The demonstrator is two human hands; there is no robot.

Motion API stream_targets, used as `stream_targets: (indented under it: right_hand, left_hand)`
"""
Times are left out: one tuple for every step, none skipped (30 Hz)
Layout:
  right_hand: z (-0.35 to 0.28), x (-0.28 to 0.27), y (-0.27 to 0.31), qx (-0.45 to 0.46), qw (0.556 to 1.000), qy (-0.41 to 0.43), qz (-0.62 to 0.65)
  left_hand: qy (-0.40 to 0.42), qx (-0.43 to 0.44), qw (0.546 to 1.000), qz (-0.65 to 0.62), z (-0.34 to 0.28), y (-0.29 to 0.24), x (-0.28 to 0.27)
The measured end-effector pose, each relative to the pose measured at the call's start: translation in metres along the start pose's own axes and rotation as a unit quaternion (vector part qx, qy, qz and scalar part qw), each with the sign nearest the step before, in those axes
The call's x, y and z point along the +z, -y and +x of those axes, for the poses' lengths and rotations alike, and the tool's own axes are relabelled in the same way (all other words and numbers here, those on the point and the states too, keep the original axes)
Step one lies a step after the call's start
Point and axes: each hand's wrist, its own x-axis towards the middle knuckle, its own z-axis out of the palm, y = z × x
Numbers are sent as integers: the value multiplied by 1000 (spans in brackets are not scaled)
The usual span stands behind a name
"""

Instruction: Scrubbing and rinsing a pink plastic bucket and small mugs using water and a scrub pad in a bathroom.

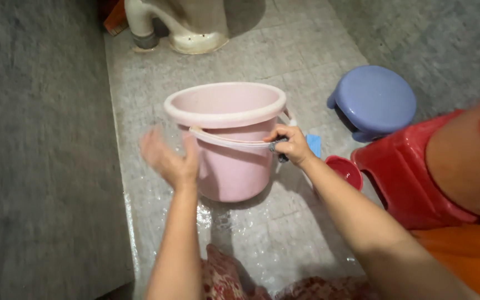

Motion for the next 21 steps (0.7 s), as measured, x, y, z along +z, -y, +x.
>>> stream_targets:
  right_hand:
    - [-2,1,8,1,1000,18,-15]
    - [-4,2,16,2,999,36,-29]
    - [-2,2,24,2,999,36,-28]
    - [0,1,32,-30,995,42,-85]
    - [-1,2,39,-60,987,48,-141]
    - [-9,3,43,-56,988,48,-139]
    - [-15,2,47,-121,967,40,-223]
    - [-21,1,51,-183,934,31,-304]
    - [-30,-1,47,-183,934,28,-305]
    - [-37,-4,43,-204,924,12,-323]
    - [-44,-7,38,-226,913,-4,-340]
    - [-50,-12,10,-225,913,-7,-341]
    - [-55,-18,-18,-213,929,-49,-298]
    - [-59,-24,-47,-202,941,-92,-255]
    - [-62,-22,-48,-202,941,-96,-255]
    - [-65,-19,-50,-116,973,-164,-113]
    - [-69,-15,-51,-25,974,-224,34]
    - [-70,-15,-44,-25,973,-228,33]
    - [-72,-15,-36,43,951,-261,162]
    - [-73,-13,-29,110,907,-287,288]
    - [-71,-17,-13,110,908,-286,287]
  left_hand:
    - [62,157,986,-6,8,-32,-17]
    - [122,309,943,-12,16,-65,-34]
    - [123,310,943,-12,20,-80,-35]
    - [267,312,909,67,25,-96,-36]
    - [407,303,849,145,27,-110,-39]
    - [410,302,848,146,26,-114,-40]
    - [470,287,812,194,26,-118,-39]
    - [527,270,769,240,26,-123,-38]
    - [528,273,768,239,17,-113,-30]
    - [554,282,756,206,8,-104,-22]
    - [580,291,741,173,-1,-94,-13]
    - [581,293,739,172,-16,-89,-9]
    - [552,290,768,149,-31,-83,-4]
    - [522,285,794,126,-45,-78,1]
    - [523,289,792,125,-57,-79,4]
    - [503,285,807,119,-69,-79,8]
    - [484,280,822,112,-82,-78,10]
    - [485,282,820,111,-87,-85,12]
    - [488,256,829,97,-92,-91,12]
    - [490,230,837,82,-97,-98,12]
    - [489,229,838,82,-103,-104,11]
